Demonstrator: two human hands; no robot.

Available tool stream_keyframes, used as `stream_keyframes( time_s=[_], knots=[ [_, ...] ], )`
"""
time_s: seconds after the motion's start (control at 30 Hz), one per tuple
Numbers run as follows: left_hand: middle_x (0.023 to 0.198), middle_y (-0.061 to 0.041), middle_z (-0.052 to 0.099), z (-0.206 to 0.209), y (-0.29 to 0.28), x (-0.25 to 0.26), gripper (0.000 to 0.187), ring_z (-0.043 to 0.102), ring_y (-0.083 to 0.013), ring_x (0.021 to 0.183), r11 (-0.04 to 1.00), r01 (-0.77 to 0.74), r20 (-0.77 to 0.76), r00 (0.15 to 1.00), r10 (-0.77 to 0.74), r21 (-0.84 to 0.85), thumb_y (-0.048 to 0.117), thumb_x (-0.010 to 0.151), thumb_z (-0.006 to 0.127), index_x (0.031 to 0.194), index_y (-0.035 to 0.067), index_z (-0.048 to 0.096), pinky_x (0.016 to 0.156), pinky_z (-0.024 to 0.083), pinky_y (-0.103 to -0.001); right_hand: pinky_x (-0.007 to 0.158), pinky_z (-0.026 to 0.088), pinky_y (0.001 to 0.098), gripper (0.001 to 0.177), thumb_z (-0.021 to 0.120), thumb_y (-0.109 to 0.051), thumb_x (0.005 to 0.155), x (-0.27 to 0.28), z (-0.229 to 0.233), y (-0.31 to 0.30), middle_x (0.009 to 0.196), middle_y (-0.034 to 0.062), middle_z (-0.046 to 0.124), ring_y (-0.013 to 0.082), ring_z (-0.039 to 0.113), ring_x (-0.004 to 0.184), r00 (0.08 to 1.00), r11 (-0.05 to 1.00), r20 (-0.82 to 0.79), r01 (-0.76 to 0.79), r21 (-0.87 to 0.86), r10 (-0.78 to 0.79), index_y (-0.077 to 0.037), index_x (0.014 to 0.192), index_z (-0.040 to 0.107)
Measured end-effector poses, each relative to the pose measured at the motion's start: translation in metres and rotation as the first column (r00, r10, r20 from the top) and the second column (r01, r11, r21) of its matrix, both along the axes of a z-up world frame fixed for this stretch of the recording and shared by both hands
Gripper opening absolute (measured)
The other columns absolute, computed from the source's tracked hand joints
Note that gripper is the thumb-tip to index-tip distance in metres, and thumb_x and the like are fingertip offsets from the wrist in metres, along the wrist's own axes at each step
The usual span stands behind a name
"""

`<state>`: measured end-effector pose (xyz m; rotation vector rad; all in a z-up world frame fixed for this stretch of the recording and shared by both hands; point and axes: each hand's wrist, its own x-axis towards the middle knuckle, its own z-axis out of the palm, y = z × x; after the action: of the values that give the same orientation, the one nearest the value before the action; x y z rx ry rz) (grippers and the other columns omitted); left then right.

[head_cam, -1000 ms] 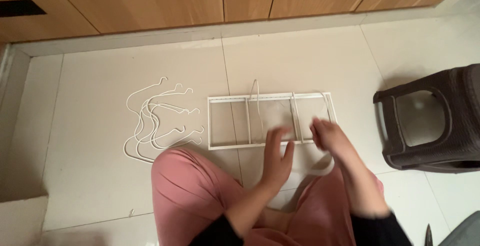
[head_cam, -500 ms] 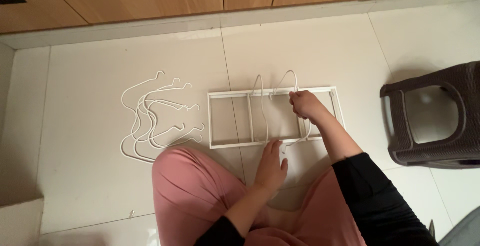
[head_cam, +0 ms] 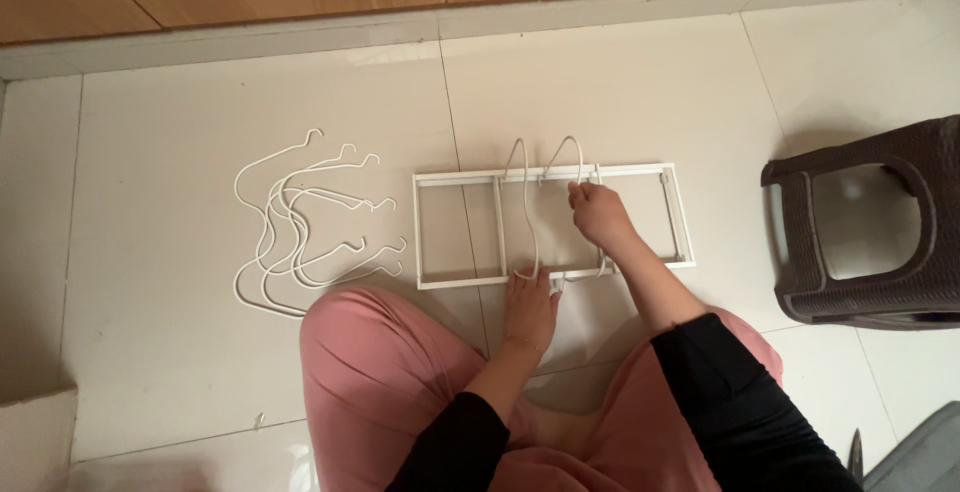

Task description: The person sits on the floor and assembles a white wire hanger rack by inserting multiple white plastic hangers into the slots of a rectangular frame. The person picks up hangers one by one and threads them through the frame until the rack is fully loaded.

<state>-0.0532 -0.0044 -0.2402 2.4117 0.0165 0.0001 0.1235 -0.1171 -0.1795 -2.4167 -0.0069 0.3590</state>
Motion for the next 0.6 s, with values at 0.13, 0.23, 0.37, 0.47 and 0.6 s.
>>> stream_keyframes(
  time_s=[0.13, 0.23, 0.37, 0.47, 0.6],
  knots=[
    [0.130, -0.021, 0.061, -0.004, 0.002, -0.006, 0.052, 0.048, -0.0382, 0.130, 0.996, -0.022, 0.040, 0.999, 0.026, -0.085, 0.027, 0.089, 0.071, 0.132, 0.002, 0.057, 0.120, 0.025, -0.051, 0.049, 0.042, 0.0359, 0.044, 0.049, -0.038, 0.106, 0.020, 0.018, 0.002, 0.062, 0.0089, 0.058, 0.0188, 0.050, 0.049, 0.962, 0.977, -0.234, 0.176, 0.123, -0.143, -0.002, 0.084, 0.064],
    [0.126, -0.021, 0.063, -0.006, 0.000, -0.005, 0.047, 0.050, -0.0396, 0.127, 0.989, -0.070, 0.115, 0.990, 0.086, -0.131, 0.031, 0.091, 0.071, 0.126, 0.002, 0.061, 0.119, 0.026, -0.053, 0.043, 0.035, 0.0349, 0.042, 0.049, -0.035, 0.107, 0.027, 0.032, 0.002, 0.058, 0.0072, 0.052, 0.0169, 0.042, 0.044, 0.943, 0.958, -0.303, 0.205, 0.203, -0.137, -0.001, 0.085, 0.060],
    [0.123, -0.021, 0.064, -0.017, -0.006, -0.003, 0.040, 0.052, -0.0398, 0.124, 0.988, -0.111, 0.154, 0.980, 0.127, -0.107, 0.034, 0.096, 0.067, 0.120, 0.003, 0.064, 0.117, 0.029, -0.053, 0.041, 0.034, 0.0340, 0.042, 0.048, -0.034, 0.107, 0.032, 0.038, 0.005, 0.056, 0.0066, 0.051, 0.0161, 0.041, 0.041, 0.942, 0.962, -0.307, 0.198, 0.189, -0.133, -0.001, 0.083, 0.059],
    [0.123, -0.018, 0.066, -0.030, -0.012, 0.001, 0.037, 0.055, -0.0372, 0.125, 0.986, -0.156, 0.123, 0.979, 0.163, -0.061, 0.033, 0.099, 0.061, 0.123, 0.004, 0.063, 0.119, 0.031, -0.052, 0.042, 0.034, 0.0344, 0.042, 0.050, -0.034, 0.107, 0.037, 0.036, 0.007, 0.056, 0.0054, 0.052, 0.0159, 0.042, 0.043, 0.945, 0.961, -0.298, 0.198, 0.195, -0.134, -0.001, 0.083, 0.060],
    [0.121, -0.018, 0.068, -0.040, -0.021, 0.007, 0.041, 0.058, -0.0391, 0.119, 0.979, -0.187, 0.055, 0.980, 0.192, -0.084, 0.026, 0.103, 0.055, 0.137, 0.003, 0.058, 0.118, 0.030, -0.052, 0.050, 0.044, 0.0350, 0.046, 0.049, -0.035, 0.107, 0.039, 0.035, 0.004, 0.057, 0.0080, 0.057, 0.0181, 0.052, 0.047, 0.968, 0.985, -0.214, 0.154, 0.081, -0.134, 0.000, 0.081, 0.063]
  ],
)
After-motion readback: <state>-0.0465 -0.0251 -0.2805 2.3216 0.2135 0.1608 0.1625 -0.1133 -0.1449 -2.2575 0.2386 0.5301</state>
